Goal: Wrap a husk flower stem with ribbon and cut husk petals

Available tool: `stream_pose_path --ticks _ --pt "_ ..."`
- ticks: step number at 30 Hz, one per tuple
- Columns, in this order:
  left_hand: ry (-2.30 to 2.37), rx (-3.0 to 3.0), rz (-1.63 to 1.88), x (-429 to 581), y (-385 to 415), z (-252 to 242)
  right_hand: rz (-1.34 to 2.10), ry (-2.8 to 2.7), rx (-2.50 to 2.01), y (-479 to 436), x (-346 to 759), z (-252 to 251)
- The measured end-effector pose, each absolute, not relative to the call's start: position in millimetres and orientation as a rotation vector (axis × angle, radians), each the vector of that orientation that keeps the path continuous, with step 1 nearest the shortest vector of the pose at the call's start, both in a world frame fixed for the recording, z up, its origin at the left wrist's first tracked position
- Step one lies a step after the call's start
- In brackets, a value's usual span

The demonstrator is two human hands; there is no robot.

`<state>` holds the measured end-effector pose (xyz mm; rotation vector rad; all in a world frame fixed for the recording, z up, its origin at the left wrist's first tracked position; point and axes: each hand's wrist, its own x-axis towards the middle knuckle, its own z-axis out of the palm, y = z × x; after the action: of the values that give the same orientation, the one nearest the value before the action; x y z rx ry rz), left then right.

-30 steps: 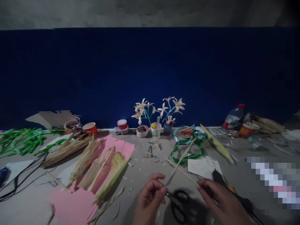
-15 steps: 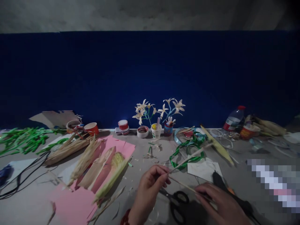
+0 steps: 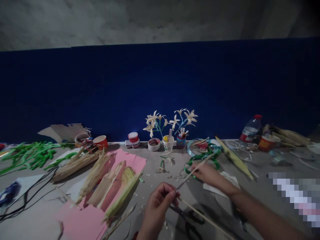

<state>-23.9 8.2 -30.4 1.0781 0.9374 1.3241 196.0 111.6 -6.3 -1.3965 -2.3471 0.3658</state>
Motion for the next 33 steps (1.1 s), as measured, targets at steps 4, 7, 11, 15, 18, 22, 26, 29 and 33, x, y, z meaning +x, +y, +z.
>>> stream_pose_path --ticks 4,7,11,15,18,22,26,29,33 --pt "0.854 1.053 1.268 -37 -7 -38 0.302 -2.249 -1.571 139 232 16" --pt "0.815 1.012 1.27 -45 -17 -35 0.26 -2.183 -1.655 145 245 21" --pt "0.879 1.011 1.324 -50 -19 -25 0.3 -2.159 -1.635 124 228 23" --pt "0.921 1.039 1.314 -47 -12 -18 0.612 -2.306 -1.366 71 190 38" --pt "0.882 1.075 1.292 -40 -9 -14 0.95 -2.452 -1.117 35 162 43" --pt "0.873 1.099 1.3 -36 -9 -10 1.057 -2.433 -1.098 14 143 36" --pt "1.015 1.111 1.397 -49 -10 -6 1.078 -2.42 -1.141 5 153 41" --pt "1.106 1.095 1.515 -67 -8 -5 1.045 -2.45 -1.276 -6 177 44" --pt "1.243 0.994 1.628 -94 -6 -6 1.043 -2.266 -1.448 -15 223 18"
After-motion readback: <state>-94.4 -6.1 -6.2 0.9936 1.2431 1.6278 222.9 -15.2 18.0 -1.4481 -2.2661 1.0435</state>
